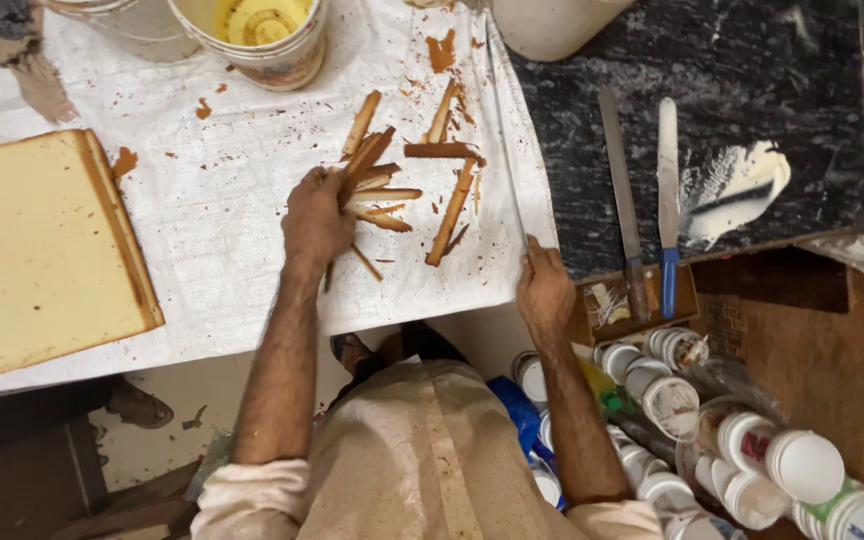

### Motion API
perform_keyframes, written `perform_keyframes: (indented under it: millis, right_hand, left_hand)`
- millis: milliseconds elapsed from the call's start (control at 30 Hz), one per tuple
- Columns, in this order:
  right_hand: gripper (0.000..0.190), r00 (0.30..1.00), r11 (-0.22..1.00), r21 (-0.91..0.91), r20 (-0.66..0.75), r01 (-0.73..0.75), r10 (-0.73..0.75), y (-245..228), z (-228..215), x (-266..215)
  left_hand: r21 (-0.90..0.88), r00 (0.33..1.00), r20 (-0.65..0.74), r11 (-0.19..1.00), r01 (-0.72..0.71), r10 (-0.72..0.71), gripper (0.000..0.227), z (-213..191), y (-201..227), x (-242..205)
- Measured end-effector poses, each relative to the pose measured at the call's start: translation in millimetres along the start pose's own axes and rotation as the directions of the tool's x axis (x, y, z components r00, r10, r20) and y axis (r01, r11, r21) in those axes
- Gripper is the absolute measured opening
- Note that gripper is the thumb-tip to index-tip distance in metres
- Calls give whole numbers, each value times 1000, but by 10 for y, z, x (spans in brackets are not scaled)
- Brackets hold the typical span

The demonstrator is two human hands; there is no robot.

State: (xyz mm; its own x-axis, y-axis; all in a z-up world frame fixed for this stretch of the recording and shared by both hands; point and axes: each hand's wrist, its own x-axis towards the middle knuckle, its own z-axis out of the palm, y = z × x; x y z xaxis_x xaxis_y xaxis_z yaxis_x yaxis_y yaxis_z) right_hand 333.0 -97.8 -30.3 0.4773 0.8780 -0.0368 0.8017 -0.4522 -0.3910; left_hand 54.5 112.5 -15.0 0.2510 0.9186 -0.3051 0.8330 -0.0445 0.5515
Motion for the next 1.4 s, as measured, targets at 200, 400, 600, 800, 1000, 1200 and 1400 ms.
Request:
perform_keyframes:
  millis: [200, 400, 600, 800, 1000, 1200, 1400]
  right_hand:
    - [34, 996, 973, 218, -30, -78, 86, 119, -148, -249]
    - [28, 985, 967, 247, -170, 69, -27, 214, -552, -224]
    - [24, 988, 965, 263, -147, -4, 44, 140, -980, -181]
    - [24, 988, 952, 307, -147, -8, 55, 218, -1347, -484]
    - [25, 981, 948, 312, -194, 57, 5, 264, -1749, -655]
    - [23, 968, 961, 231, -232, 151, -97, 138, -1886, -648]
    - [32, 991, 938, 347, -126, -1, 47, -104, -1880, -547]
  left_hand:
    - [-313, 974, -164, 945, 98, -156, 47, -270, 136, -35]
    - [-90, 953, -64, 949, -302, 297, 43, 818, 1424, -74]
    - [254, 950, 49, 916, -312, 310, 77, 2050, 2138, -98]
    - [301, 960, -50, 921, -248, 275, 21, 2079, 1818, 133]
    - [-538, 949, -118, 784, -309, 293, 24, 537, 1154, 689]
    - [-770, 995, 55, 638, -13, 87, 23, -139, 953, 682]
    - [-656, 915, 166, 734, -176, 368, 20, 1214, 1843, 89]
